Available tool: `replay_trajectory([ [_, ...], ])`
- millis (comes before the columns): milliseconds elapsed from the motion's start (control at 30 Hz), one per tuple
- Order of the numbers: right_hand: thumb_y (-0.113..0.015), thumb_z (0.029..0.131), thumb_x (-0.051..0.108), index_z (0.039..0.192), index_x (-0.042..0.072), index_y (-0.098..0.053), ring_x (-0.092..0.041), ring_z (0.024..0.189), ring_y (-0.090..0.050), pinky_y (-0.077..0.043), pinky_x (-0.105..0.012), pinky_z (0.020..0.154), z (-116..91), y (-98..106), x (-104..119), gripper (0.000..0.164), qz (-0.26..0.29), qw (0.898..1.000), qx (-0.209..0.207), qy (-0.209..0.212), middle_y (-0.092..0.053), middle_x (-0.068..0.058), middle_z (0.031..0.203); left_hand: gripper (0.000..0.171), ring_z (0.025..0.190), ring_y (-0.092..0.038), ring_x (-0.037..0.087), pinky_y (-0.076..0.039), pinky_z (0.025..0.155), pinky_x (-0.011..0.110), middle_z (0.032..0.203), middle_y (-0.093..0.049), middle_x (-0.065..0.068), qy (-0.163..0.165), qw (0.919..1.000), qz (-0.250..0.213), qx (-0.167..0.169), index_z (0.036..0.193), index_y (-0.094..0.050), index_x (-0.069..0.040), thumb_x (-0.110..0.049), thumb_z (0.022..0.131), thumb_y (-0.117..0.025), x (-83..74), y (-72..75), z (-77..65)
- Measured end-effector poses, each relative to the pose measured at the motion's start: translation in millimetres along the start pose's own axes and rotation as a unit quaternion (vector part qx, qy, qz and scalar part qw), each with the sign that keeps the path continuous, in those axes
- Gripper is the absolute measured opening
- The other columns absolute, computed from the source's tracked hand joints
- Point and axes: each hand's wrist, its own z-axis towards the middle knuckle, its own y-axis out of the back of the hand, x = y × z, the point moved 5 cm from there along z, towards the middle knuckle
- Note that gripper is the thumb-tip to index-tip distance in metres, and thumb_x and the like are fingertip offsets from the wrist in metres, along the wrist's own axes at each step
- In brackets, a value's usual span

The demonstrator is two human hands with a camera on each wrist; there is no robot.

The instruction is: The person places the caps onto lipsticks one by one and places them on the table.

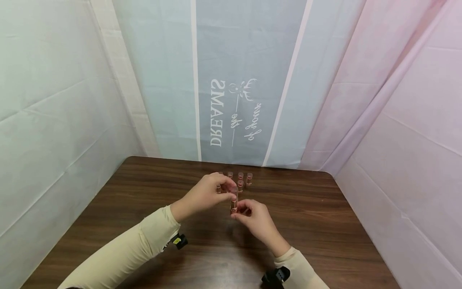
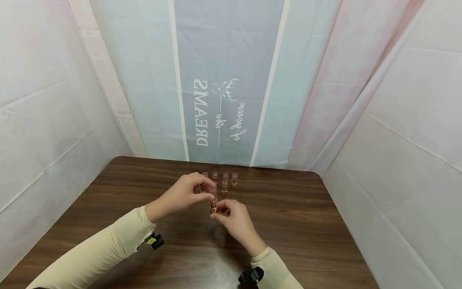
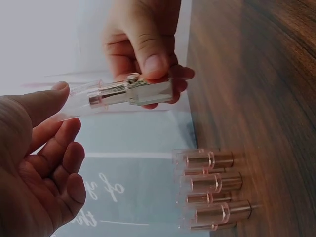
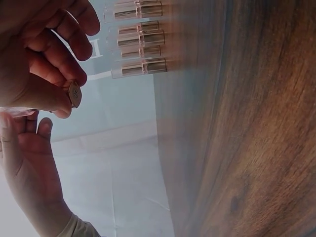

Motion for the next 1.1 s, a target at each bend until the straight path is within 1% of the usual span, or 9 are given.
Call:
replay_trajectory([
  [233, -0.081, 0.078, 0.027, 0.09, 0.031, -0.067, -0.006, 0.076, -0.061, -0.052, -0.023, 0.068, 0.1, 3.1, 2.7, 0.019, 0.006, 1.0, -0.003, 0.008, -0.064, 0.016, 0.085, 0.018, 0.083, -0.062, 0.007, -0.049, 0.072, 0.02, 0.087, -0.062, -0.016, 0.01, 0.9995, 0.018, 0.023, 0.096, -0.07, -0.023, -0.032, 0.082, -0.077, 0.0, -5.9, -1.9],
  [400, -0.081, 0.078, 0.029, 0.091, 0.032, -0.067, -0.005, 0.076, -0.061, -0.052, -0.023, 0.068, 0.0, 5.0, 3.8, 0.019, 0.005, 1.0, -0.012, 0.027, -0.063, 0.016, 0.085, 0.017, 0.084, -0.063, 0.01, -0.051, 0.074, 0.024, 0.089, -0.064, -0.014, 0.015, 0.9993, 0.014, 0.031, 0.096, -0.07, -0.022, -0.031, 0.083, -0.076, -1.7, -7.8, -2.6],
  [467, -0.08, 0.078, 0.03, 0.091, 0.032, -0.067, -0.005, 0.076, -0.062, -0.052, -0.024, 0.068, -0.2, 5.2, 4.1, 0.019, 0.01, 0.999, -0.012, 0.03, -0.064, 0.016, 0.085, 0.017, 0.084, -0.063, 0.011, -0.051, 0.074, 0.025, 0.088, -0.064, -0.014, 0.014, 0.9994, 0.014, 0.03, 0.096, -0.07, -0.022, -0.03, 0.083, -0.077, -2.7, -8.1, -2.7],
  [667, -0.08, 0.078, 0.031, 0.092, 0.031, -0.068, -0.006, 0.076, -0.062, -0.053, -0.024, 0.07, 0.2, 5.3, 4.8, 0.019, 0.016, 0.999, -0.01, 0.027, -0.064, 0.016, 0.085, 0.015, 0.083, -0.061, 0.008, -0.05, 0.073, 0.022, 0.087, -0.064, -0.016, 0.005, 0.9995, 0.015, 0.026, 0.094, -0.07, -0.022, -0.029, 0.083, -0.077, -5.4, -7.9, -2.9],
  [767, -0.08, 0.078, 0.029, 0.091, 0.031, -0.068, -0.006, 0.076, -0.062, -0.053, -0.024, 0.07, 0.0, 6.2, 5.9, 0.019, 0.016, 0.999, -0.012, 0.025, -0.064, 0.015, 0.085, 0.014, 0.082, -0.061, 0.007, -0.052, 0.073, 0.026, 0.086, -0.065, -0.016, 0.003, 0.9996, 0.008, 0.026, 0.093, -0.07, -0.022, -0.027, 0.083, -0.077, -5.2, -8.6, -2.5],
  [900, -0.081, 0.078, 0.026, 0.092, 0.03, -0.068, -0.006, 0.075, -0.061, -0.052, -0.024, 0.07, -0.5, 7.0, 7.2, 0.019, 0.014, 0.999, -0.017, 0.022, -0.064, 0.014, 0.084, 0.013, 0.08, -0.06, 0.004, -0.054, 0.074, 0.033, 0.086, -0.065, -0.017, 0.009, 0.9994, -0.007, 0.032, 0.093, -0.07, -0.022, -0.027, 0.083, -0.077, -3.1, -11.5, -2.0],
  [967, -0.081, 0.078, 0.025, 0.091, 0.03, -0.068, -0.007, 0.076, -0.061, -0.052, -0.024, 0.07, -0.5, 6.5, 7.2, 0.019, 0.014, 1.0, -0.016, 0.02, -0.063, 0.014, 0.083, 0.013, 0.081, -0.059, 0.002, -0.054, 0.074, 0.033, 0.086, -0.065, -0.018, 0.011, 0.9994, -0.009, 0.032, 0.093, -0.069, -0.023, -0.028, 0.083, -0.077, -2.2, -13.0, -2.4],
  [1100, -0.079, 0.08, 0.027, 0.092, 0.029, -0.067, -0.007, 0.079, -0.061, -0.054, -0.029, 0.073, -0.5, 4.8, 6.5, 0.017, 0.023, 0.999, -0.001, 0.022, -0.063, 0.013, 0.085, 0.015, 0.084, -0.056, 0.002, -0.052, 0.076, 0.031, 0.088, -0.064, -0.018, 0.005, 0.9999, -0.001, 0.016, 0.095, -0.069, -0.025, -0.031, 0.083, -0.076, -1.0, -14.0, -5.9],
])
